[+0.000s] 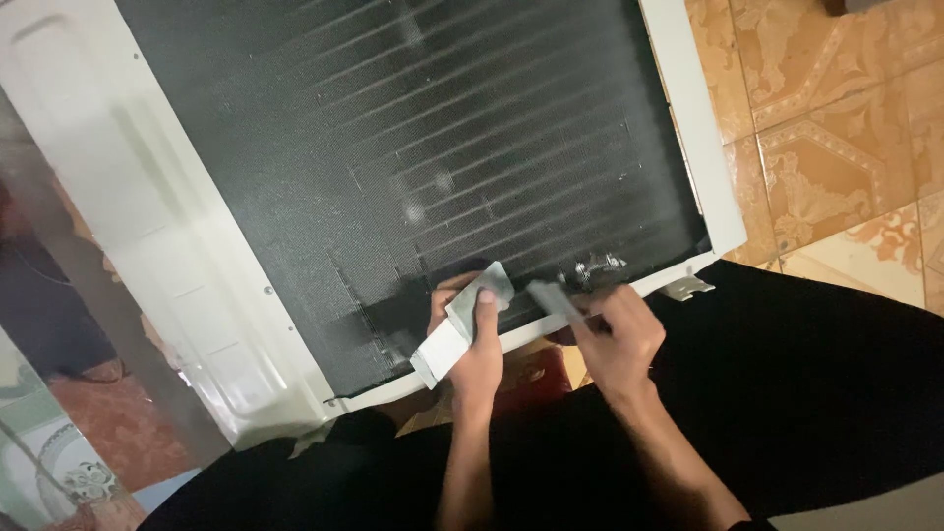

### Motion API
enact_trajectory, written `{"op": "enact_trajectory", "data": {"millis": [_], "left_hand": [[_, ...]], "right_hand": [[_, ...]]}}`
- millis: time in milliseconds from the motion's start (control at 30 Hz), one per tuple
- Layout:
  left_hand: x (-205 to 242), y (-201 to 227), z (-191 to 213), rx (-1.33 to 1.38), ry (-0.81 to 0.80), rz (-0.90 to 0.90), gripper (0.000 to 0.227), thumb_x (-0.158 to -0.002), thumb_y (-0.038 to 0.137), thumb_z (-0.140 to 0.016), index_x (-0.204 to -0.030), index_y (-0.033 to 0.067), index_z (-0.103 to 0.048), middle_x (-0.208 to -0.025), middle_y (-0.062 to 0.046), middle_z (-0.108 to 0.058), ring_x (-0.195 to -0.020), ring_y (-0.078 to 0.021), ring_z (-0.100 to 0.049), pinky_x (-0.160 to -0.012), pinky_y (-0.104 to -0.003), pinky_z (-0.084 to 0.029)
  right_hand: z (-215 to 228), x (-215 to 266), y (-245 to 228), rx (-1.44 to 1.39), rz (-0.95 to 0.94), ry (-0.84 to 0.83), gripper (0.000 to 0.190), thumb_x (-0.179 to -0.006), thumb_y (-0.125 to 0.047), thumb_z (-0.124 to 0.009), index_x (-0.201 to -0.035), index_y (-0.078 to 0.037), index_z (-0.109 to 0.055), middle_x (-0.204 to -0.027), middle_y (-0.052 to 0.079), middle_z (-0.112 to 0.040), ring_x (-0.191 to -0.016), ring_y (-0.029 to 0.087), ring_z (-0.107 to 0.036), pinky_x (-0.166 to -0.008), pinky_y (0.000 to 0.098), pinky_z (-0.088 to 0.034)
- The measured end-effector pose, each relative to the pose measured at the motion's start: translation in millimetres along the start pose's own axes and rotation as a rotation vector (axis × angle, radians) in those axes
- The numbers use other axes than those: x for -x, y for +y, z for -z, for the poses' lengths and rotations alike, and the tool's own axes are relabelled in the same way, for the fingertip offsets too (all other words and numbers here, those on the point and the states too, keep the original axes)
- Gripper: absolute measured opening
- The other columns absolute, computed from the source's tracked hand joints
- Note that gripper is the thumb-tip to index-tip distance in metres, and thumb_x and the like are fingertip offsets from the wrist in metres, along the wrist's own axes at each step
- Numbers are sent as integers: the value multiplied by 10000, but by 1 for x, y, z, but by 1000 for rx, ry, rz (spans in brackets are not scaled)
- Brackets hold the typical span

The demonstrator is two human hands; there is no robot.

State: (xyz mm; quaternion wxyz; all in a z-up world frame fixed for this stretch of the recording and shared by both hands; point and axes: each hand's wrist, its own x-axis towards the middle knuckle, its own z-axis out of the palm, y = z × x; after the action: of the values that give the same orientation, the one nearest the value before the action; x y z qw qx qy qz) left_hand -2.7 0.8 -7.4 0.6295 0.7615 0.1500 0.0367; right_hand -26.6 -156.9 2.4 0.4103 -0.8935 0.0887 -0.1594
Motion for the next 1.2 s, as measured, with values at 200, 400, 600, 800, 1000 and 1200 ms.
{"op": "enact_trajectory", "data": {"millis": [200, 400, 600, 800, 1000, 1200], "left_hand": [[-3, 19, -2, -49, -18, 16, 205, -976, 230, -667, -937, 47, -582, -1081, -137, -706, -1027, -272, -707, -877, -428, -506], [2, 8, -1, 11, 16, 28, 191, -957, 186, -684, -917, 30, -582, -1054, -171, -704, -1043, -291, -681, -884, -439, -485], [8, -2, 0, -51, 25, 34, 172, -962, 211, -683, -932, 64, -598, -1072, -128, -721, -1019, -261, -699, -885, -420, -490], [2, 1, 3, 80, 14, 17, 163, -958, 141, -693, -924, 49, -563, -1026, -149, -701, -1035, -266, -680, -876, -421, -484], [4, 2, 2, 75, 10, 46, 177, -956, 168, -690, -908, 62, -557, -1040, -121, -706, -1018, -238, -683, -878, -405, -493], [-1, 16, 0, 34, 3, 27, 178, -966, 174, -679, -932, 51, -554, -1053, -144, -693, -1004, -252, -679, -847, -411, -491]], "right_hand": [[4, -19, -21, -50, -258, 14, 288, -777, 36, -885, -800, 48, -598, -611, 189, -591, -523, 328, -625, -463, 355, -513], [0, -5, -3, 120, 35, -67, 260, -817, 53, -847, -737, -34, -615, -592, 81, -512, -522, 306, -579, -464, 369, -478], [-13, 0, -3, 138, 197, 10, 253, -829, 41, -797, -734, -70, -590, -633, 68, -489, -529, 313, -529, -493, 371, -469], [-24, 17, 27, 82, 424, 120, 177, -839, 37, -668, -704, -77, -675, -608, 79, -488, -477, 303, -471, -476, 384, -429], [10, -1, -6, 62, 172, 295, 382, -860, 124, -784, -644, -102, -565, -597, 50, -534, -447, 214, -412, -521, 342, -437], [11, -4, -2, -212, -203, 280, 223, -840, 107, -870, -953, 65, -683, -782, 164, -675, -734, 248, -651, -710, 460, -509]]}}
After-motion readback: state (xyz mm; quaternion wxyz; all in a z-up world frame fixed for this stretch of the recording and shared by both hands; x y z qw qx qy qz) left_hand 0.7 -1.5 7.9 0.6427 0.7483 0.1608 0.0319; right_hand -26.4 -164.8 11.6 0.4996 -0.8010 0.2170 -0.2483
